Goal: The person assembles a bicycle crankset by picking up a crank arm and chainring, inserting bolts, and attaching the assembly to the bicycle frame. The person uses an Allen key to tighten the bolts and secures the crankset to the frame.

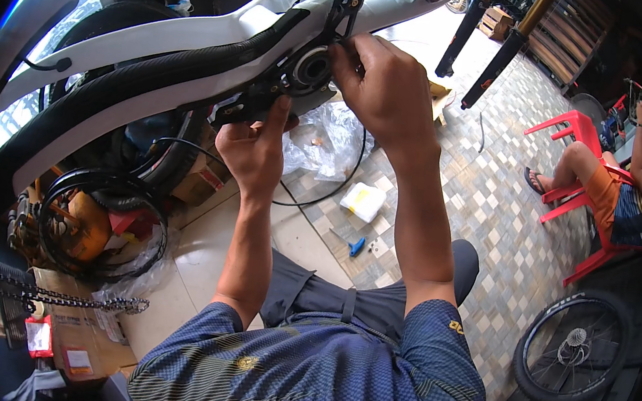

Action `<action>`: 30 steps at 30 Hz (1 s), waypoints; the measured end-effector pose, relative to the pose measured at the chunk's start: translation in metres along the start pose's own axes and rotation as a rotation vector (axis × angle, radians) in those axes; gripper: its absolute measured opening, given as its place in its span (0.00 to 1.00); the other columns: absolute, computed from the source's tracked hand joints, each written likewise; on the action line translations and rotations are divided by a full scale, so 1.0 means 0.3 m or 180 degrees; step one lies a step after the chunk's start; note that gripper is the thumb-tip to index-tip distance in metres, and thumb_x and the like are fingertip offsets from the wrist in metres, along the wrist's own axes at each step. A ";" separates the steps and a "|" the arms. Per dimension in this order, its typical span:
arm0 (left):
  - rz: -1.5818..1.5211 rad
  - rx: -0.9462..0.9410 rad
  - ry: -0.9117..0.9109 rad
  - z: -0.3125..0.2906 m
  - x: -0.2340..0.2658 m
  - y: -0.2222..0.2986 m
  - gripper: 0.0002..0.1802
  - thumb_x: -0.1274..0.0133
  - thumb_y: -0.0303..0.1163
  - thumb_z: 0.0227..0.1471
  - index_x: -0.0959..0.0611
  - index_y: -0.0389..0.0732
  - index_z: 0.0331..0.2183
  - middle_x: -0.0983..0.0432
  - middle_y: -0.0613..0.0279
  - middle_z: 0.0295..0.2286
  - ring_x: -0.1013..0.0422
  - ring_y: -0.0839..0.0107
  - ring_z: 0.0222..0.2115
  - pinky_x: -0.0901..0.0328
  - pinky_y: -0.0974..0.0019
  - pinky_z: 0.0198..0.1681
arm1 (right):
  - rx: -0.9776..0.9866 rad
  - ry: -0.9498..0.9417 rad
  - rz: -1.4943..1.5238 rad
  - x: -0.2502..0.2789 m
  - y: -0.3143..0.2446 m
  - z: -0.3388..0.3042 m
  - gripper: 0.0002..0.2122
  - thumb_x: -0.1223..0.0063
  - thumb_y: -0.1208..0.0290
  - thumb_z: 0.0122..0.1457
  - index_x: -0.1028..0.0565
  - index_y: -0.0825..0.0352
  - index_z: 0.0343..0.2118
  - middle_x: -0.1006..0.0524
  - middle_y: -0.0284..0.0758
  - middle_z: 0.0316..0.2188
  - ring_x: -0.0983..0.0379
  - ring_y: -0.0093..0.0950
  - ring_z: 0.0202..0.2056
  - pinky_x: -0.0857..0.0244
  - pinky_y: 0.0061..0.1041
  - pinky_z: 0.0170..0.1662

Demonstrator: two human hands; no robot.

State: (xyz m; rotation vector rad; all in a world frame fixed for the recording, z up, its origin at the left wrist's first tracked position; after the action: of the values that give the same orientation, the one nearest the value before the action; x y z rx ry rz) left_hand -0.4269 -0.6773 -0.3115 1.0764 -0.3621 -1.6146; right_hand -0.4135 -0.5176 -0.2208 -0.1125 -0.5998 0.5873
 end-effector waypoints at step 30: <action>0.0587 -0.0575 0.0026 -0.013 0.009 -0.042 0.09 0.37 0.22 0.52 0.15 0.32 0.37 0.18 0.62 0.25 0.26 0.82 0.25 0.31 0.77 0.26 | -0.0069 0.0459 -0.0035 -0.016 -0.016 -0.013 0.09 0.38 0.70 0.56 0.25 0.69 0.32 0.21 0.41 0.29 0.20 0.38 0.30 0.28 0.34 0.32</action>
State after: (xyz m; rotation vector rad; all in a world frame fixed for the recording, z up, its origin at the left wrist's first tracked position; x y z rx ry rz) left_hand -0.4315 -0.6744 -0.3238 0.8863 -0.2950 -1.4489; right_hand -0.4123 -0.5238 -0.2252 -0.1704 -0.4666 0.5569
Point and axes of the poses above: each hand's wrist, its own z-axis towards the middle knuckle, its own x-axis out of the back of the hand, y = z × x, the point moved 2 cm from there along z, towards the middle knuckle
